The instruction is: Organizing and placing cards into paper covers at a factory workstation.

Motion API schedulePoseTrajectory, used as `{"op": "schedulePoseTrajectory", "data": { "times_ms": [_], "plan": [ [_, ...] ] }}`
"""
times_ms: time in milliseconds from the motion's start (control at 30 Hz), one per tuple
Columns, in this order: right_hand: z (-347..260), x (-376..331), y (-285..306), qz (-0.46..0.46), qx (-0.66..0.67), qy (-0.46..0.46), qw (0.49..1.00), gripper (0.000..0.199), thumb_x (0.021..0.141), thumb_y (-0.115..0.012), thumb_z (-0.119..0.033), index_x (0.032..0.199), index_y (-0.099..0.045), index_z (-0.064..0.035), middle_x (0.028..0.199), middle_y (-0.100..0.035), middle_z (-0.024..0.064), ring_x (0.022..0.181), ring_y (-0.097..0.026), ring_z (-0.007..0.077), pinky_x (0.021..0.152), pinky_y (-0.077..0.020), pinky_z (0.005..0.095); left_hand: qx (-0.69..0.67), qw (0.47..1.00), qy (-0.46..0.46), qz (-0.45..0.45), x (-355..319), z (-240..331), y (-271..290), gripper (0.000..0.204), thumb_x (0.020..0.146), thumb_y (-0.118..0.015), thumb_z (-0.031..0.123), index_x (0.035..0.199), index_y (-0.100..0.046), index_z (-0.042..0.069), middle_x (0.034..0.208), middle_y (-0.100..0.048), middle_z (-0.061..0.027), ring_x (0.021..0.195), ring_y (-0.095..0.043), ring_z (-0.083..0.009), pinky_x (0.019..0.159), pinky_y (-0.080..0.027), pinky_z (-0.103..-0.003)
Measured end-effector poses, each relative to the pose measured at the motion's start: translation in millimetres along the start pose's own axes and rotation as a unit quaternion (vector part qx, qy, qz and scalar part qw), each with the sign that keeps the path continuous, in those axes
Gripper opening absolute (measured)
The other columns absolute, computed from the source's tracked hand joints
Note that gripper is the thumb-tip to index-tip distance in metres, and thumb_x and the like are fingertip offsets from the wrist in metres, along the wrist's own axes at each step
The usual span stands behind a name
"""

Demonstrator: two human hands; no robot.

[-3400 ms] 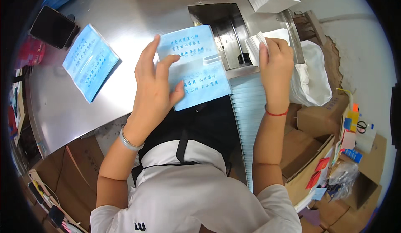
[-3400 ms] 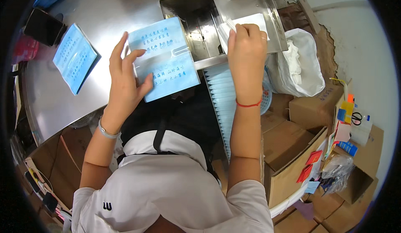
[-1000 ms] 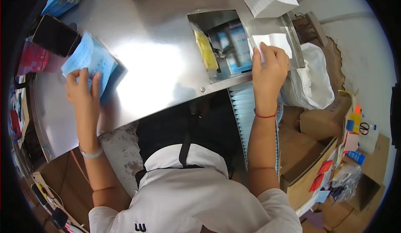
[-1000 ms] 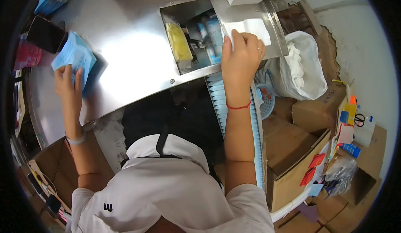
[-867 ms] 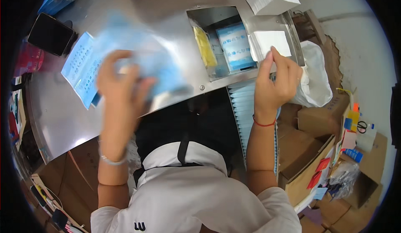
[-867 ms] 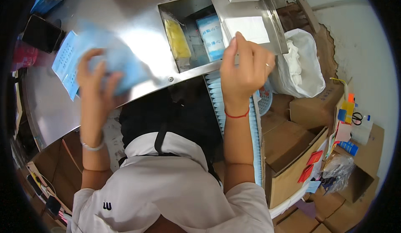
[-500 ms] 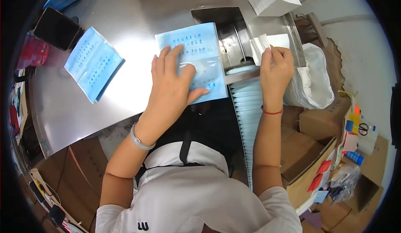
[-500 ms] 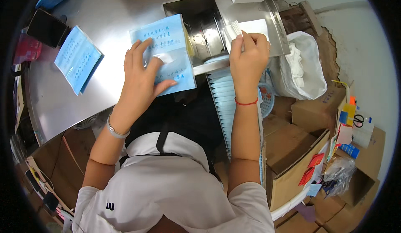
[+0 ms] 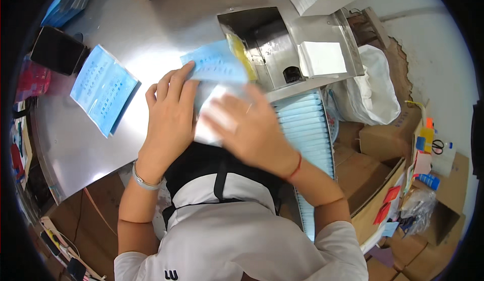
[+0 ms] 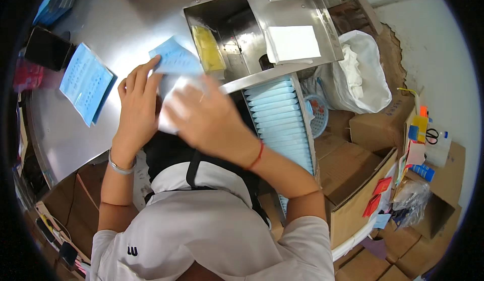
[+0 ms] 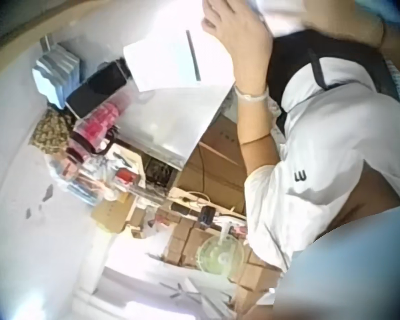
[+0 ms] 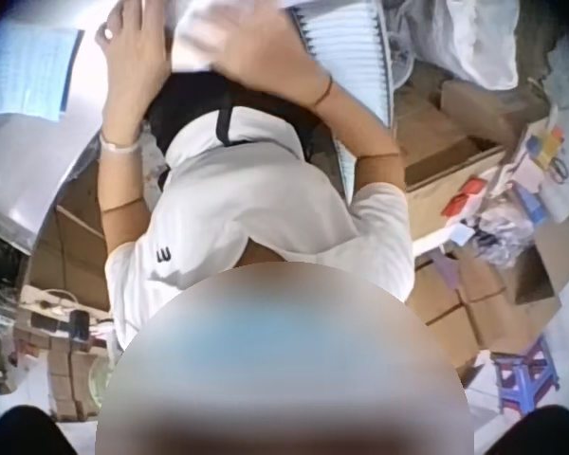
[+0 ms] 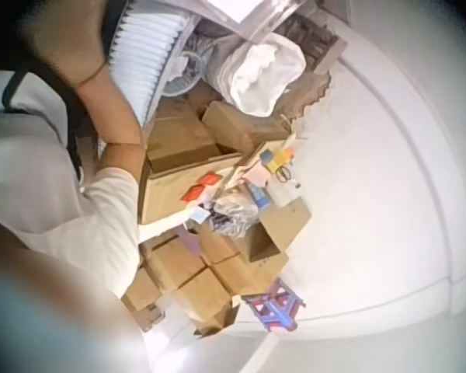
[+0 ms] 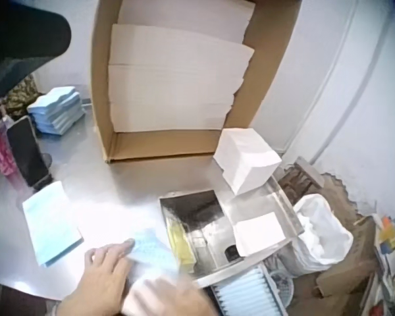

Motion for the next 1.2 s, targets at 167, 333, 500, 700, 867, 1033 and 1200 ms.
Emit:
{"op": "schedulePoseTrajectory", "data": {
  "times_ms": [167, 333, 500, 700, 867, 1033, 1200],
  "plan": [
    [1, 24, -34, -0.018, -0.03, 0.029, 0.999, 0.024, 0.077, -0.062, -0.004, 0.098, -0.07, -0.0067, 0.107, -0.063, 0.0112, 0.105, -0.058, 0.0323, 0.103, -0.0376, 0.0506, -0.037, 0.995, -0.001, 0.097, 1, 23, 0, 0.033, 0.07, -0.077, 0.009, 0.096, -0.056, 0.009, 0.144, -0.043, -0.018, 0.134, -0.038, -0.044, 0.104, -0.031, -0.058],
    [70, -10, 63, 0.253, -0.072, -0.161, 0.951, 0.025, 0.083, -0.058, 0.001, 0.105, -0.072, -0.0009, 0.1, -0.067, 0.0144, 0.089, -0.063, 0.0289, 0.08, -0.0499, 0.0435, 0.013, 0.999, 0.004, 0.039, 5, 21, 4, 0.049, 0.07, -0.079, 0.009, 0.117, -0.066, 0.017, 0.143, -0.043, -0.0165, 0.134, -0.038, -0.0421, 0.107, -0.029, -0.065],
    [97, -16, 39, 0.146, -0.272, -0.173, 0.935, 0.018, 0.086, -0.065, -0.008, 0.101, -0.07, 0.0018, 0.098, -0.059, 0.0123, 0.091, -0.054, 0.0329, 0.079, -0.0482, 0.0417, -0.038, 0.991, 0.042, -0.117, 21, 9, 0, 0.052, 0.074, -0.081, 0.028, 0.122, -0.064, 0.02, 0.128, -0.049, -0.0148, 0.125, -0.045, -0.0353, 0.105, -0.034, -0.048],
    [108, -18, 54, 0.097, -0.2, -0.161, 0.962, 0.024, 0.084, -0.063, -0.003, 0.106, -0.07, 0.0018, 0.102, -0.061, 0.014, 0.094, -0.055, 0.0341, 0.082, -0.048, 0.0435, 0.02, 0.992, -0.125, 0.002, 53, 26, -16, 0.052, 0.072, -0.078, 0.048, 0.107, -0.063, 0.013, 0.131, -0.052, -0.0199, 0.105, -0.052, -0.0309, 0.091, -0.038, -0.048],
    [92, -9, 80, 0.113, -0.253, -0.118, 0.954, 0.043, 0.079, -0.052, 0.009, 0.117, -0.069, -0.0037, 0.116, -0.064, 0.0156, 0.107, -0.057, 0.0331, 0.091, -0.0474, 0.041, -0.001, 0.998, -0.02, -0.06, 25, 23, -2, 0.046, 0.074, -0.077, 0.036, 0.111, -0.064, 0.011, 0.131, -0.053, -0.0218, 0.092, -0.06, -0.0317, 0.084, -0.046, -0.042],
    [-17, -9, 10, 0.08, 0.155, 0.0, 0.985, 0.024, 0.087, -0.06, -0.016, 0.108, -0.067, -0.0055, 0.103, -0.065, 0.016, 0.098, -0.064, 0.0336, 0.096, -0.0446, 0.0531, -0.125, 0.99, -0.033, -0.051, 35, -7, -5, 0.059, 0.071, -0.076, 0.01, 0.128, -0.06, 0.009, 0.133, -0.051, -0.0205, 0.102, -0.062, -0.0365, 0.084, -0.053, -0.042],
    [70, 31, -29, -0.051, -0.071, -0.018, 0.996, 0.016, 0.087, -0.058, -0.014, 0.098, -0.068, -0.0074, 0.088, -0.067, 0.0165, 0.084, -0.067, 0.0325, 0.089, -0.0476, 0.0563, -0.209, 0.971, -0.117, -0.027, 45, 59, -5, 0.057, 0.074, -0.071, -0.005, 0.127, -0.057, 0.012, 0.14, -0.044, -0.0235, 0.113, -0.058, -0.0399, 0.089, -0.054, -0.042]
  ]
}}
Point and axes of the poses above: each hand's wrist, its own x-axis towards the middle knuckle, its own y-axis out of the back of the hand, z = x × y, the point moved 5 cm from there along x, towards the middle knuckle
